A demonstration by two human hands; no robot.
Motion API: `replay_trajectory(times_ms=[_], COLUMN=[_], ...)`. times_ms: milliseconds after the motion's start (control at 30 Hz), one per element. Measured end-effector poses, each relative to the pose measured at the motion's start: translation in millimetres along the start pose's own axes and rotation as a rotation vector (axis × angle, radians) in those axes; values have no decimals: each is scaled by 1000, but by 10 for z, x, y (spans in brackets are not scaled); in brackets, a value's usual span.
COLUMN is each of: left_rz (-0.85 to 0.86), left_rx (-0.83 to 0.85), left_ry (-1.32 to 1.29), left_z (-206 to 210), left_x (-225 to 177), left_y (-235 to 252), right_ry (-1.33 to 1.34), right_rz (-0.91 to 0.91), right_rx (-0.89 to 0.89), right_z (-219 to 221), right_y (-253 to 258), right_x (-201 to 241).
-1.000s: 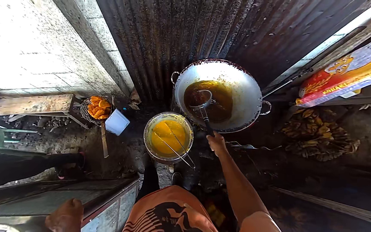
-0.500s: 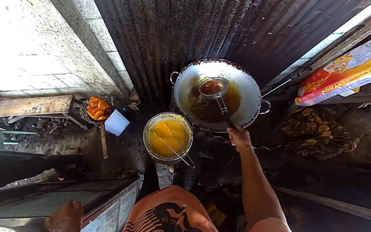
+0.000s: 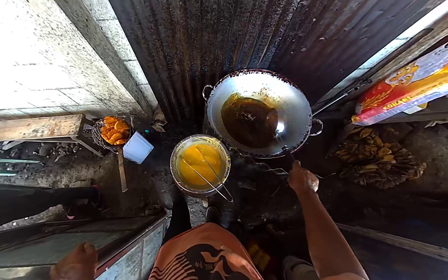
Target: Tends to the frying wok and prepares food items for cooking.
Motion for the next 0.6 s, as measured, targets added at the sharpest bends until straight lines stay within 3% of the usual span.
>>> replay_trajectory(times_ms=[233, 367, 467, 600], left_rz=[6, 7, -4, 6], left_rx=[-8, 5, 1, -2], left_ry=[-2, 8, -1, 6], left_z=[-24, -8, 4, 2], left_x=[-8, -1, -1, 9], left_y=[-10, 4, 9, -4], right_ry=[472, 873, 1234, 1448], right_rz=[-132, -142, -88, -56], right_rx=[140, 184, 294, 339], right_z=[416, 609, 510, 368], right_y=[-118, -8, -55, 10], right_x=[475, 838, 1094, 1154])
Point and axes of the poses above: each hand's wrist, its own y-axis towards the middle knuckle, its own z-axis out of the palm, x = y × z, the point moved 1 cm from there along y, towards the middle knuckle, and after that the axes turned 5 degrees about y, right-handed, at the moved point
